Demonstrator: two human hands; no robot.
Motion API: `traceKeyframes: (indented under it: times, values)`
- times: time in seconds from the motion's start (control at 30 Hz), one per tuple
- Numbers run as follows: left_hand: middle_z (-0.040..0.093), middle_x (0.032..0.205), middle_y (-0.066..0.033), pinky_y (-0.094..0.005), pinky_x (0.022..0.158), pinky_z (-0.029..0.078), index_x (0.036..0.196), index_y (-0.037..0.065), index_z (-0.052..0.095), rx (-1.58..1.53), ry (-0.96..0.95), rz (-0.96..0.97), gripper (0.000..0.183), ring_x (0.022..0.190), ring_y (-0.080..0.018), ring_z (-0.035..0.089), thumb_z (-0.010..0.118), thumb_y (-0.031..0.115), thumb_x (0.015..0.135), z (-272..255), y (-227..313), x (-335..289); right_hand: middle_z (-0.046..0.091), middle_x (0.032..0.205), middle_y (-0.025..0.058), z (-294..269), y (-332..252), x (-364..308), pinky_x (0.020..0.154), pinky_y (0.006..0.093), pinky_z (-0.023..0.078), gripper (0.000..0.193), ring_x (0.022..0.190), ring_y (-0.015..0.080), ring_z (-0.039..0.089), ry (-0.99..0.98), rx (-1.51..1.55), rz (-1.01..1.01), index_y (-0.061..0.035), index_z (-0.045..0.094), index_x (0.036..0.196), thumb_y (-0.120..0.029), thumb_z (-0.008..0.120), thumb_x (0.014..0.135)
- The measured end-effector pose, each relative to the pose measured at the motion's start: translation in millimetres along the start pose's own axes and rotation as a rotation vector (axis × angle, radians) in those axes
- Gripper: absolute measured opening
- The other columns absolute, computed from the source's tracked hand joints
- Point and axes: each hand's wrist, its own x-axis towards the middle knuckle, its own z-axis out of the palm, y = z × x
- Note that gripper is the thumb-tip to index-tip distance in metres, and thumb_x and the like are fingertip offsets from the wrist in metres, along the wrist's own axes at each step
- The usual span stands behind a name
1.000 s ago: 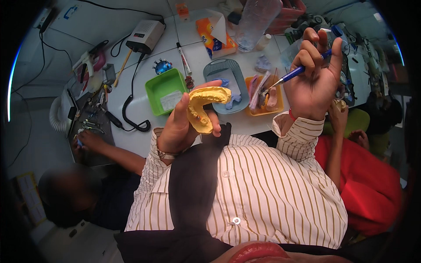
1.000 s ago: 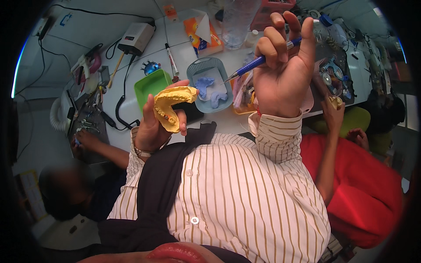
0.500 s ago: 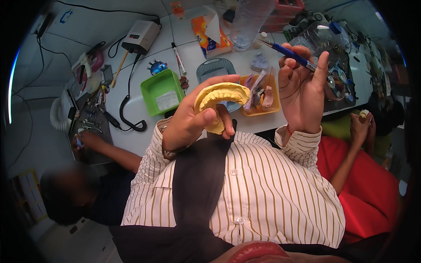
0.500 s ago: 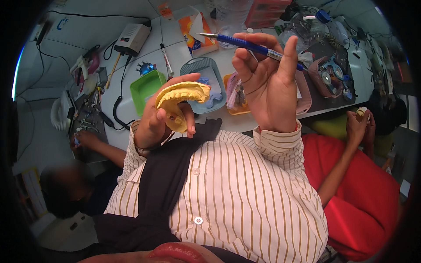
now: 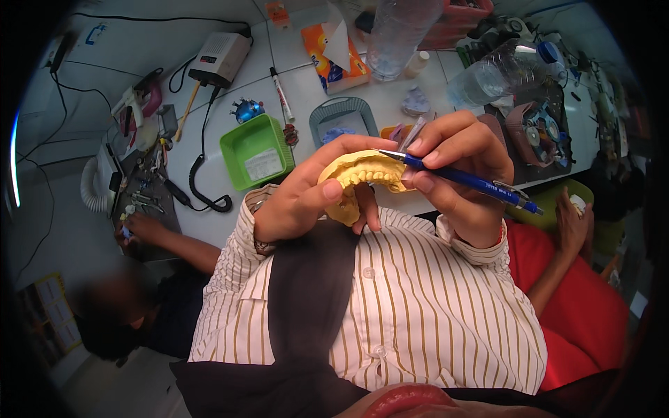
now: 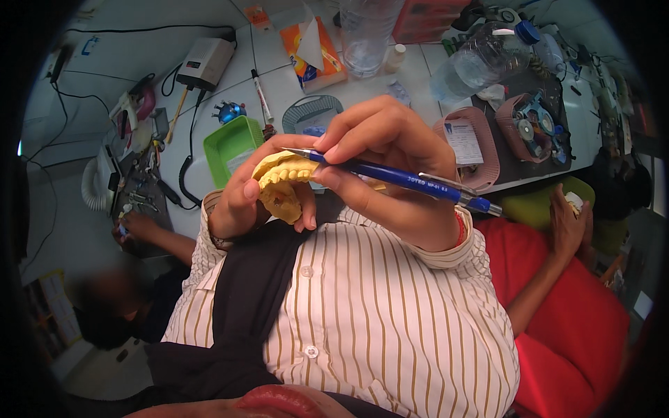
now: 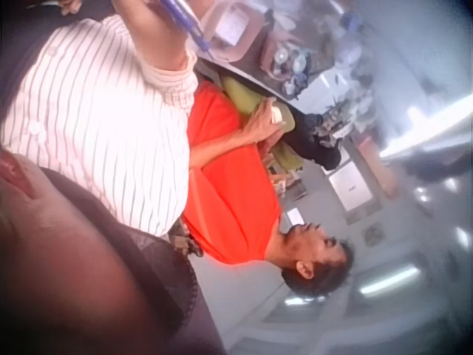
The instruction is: The person carves a yellow dental mold using a metal carving tool, carefully shaping the edges and inner surfaces. They then switch to a blue pen to mark specific areas on the mold while holding it in their left hand.
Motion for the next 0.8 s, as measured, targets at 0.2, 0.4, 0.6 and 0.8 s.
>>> traceKeyframes:
  times: [0.2,0.4,0.6,0.8]
  values:
    - [0.046,0.125,-0.0118,-0.0264,0.075,0.049,0.141,0.001,0.021,0.110,0.037,0.096,0.073,0.086,-0.0148,0.059,0.059,0.032,0.087,-4,0,0,0.062,0.086,0.0115,3,-1,0,0.074,0.0277,0.050,0.021,0.085,0.0210,0.064,0.066,-0.351,-0.009,-0.0019,0.059,0.086,0.007,0.068,0.068]
    - [0.043,0.128,-0.0109,-0.0275,0.080,0.047,0.142,0.002,0.019,0.131,0.083,0.136,0.071,0.089,-0.0144,0.057,0.059,0.024,0.087,-6,-4,3,0.065,0.084,0.0111,6,7,1,0.075,0.0296,0.051,0.020,0.090,0.0232,0.066,0.082,-0.391,-0.004,-0.0011,0.062,0.083,0.006,0.071,0.067]
    - [0.042,0.129,-0.0101,-0.0273,0.080,0.047,0.142,0.003,0.019,0.143,0.078,0.123,0.073,0.090,-0.0139,0.057,0.061,0.024,0.086,-10,-6,2,0.064,0.087,0.0116,5,2,7,0.082,0.0343,0.051,0.020,0.090,0.0238,0.065,-0.015,-0.471,-0.014,0.0003,0.061,0.086,0.007,0.070,0.069]
    - [0.043,0.128,-0.0147,-0.0305,0.079,0.050,0.141,-0.003,0.016,0.198,0.186,0.106,0.088,0.093,-0.0184,0.058,0.066,0.038,0.081,-4,-5,1,0.064,0.088,0.0120,6,6,8,0.084,0.0356,0.051,0.019,0.089,0.0236,0.065,-0.040,-0.445,-0.032,0.0009,0.060,0.087,0.007,0.070,0.071]
